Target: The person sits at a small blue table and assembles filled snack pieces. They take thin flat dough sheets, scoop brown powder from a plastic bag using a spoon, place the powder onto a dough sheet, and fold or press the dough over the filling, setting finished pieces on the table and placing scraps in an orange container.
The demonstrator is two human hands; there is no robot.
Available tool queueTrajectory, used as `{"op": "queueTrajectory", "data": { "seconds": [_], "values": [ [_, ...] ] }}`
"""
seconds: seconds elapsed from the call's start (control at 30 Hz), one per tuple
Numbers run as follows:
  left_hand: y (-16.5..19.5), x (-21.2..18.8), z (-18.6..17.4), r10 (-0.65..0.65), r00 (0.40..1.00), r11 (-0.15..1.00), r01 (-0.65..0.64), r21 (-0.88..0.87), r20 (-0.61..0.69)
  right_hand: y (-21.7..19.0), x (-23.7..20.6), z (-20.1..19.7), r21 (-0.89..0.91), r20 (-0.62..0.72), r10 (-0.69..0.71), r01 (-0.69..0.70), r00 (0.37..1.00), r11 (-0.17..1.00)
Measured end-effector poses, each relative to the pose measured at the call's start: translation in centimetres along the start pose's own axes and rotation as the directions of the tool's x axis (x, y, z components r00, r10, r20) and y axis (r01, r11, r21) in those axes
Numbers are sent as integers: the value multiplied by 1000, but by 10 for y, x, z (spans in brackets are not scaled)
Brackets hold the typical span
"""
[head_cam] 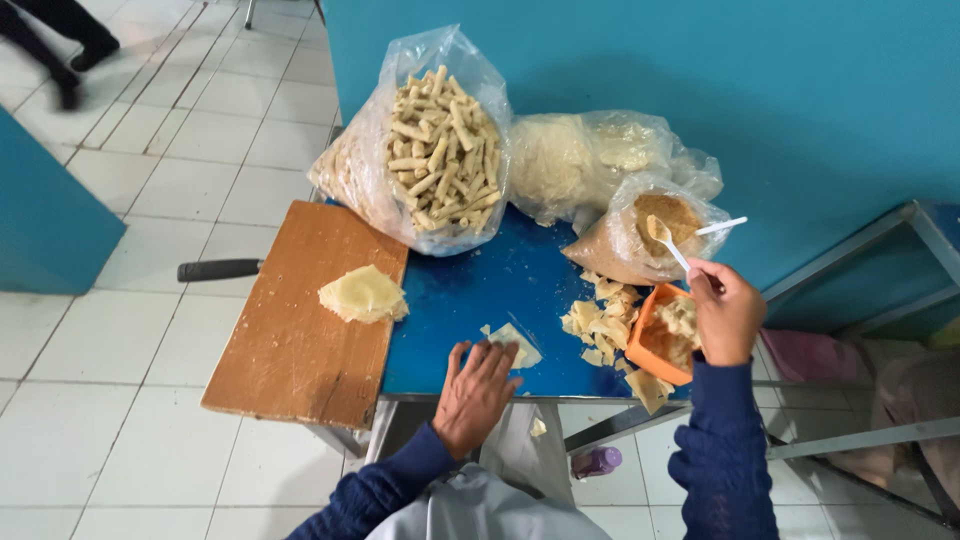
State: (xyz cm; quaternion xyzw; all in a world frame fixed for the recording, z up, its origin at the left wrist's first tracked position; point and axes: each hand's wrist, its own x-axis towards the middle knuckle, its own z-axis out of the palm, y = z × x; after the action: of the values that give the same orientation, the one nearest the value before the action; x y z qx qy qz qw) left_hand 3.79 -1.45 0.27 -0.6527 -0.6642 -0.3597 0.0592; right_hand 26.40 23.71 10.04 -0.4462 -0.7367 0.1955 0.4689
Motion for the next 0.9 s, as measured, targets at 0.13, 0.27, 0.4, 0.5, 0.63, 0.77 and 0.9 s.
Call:
{"op": "queueTrajectory", "data": {
  "seconds": [0.13,0.27,0.4,0.5,0.63,0.77,0.9],
  "values": [
    [-7,9,-9,-53,998,989,47,-143,-42,-7,-37,-10,197,150,100,-128,984,972],
    [-11,10,-12,-102,986,971,70,-228,-135,-12,-82,3,239,310,81,-161,947,958],
    [-15,6,-11,-242,957,960,212,-184,-160,-20,-117,34,201,477,74,-190,876,961],
    [-14,5,-8,-286,944,954,265,-139,-164,-30,-130,45,155,491,-35,-48,871,987],
    [-9,9,-2,-328,931,944,318,-81,-164,-45,-132,45,22,479,-156,166,864,986],
    [-9,10,1,-322,932,947,315,-68,-165,-51,-131,40,-27,399,-470,522,788,853],
    [-9,10,3,-324,928,946,317,-66,-182,-47,-132,37,-93,404,-616,700,676,708]
  ]
}}
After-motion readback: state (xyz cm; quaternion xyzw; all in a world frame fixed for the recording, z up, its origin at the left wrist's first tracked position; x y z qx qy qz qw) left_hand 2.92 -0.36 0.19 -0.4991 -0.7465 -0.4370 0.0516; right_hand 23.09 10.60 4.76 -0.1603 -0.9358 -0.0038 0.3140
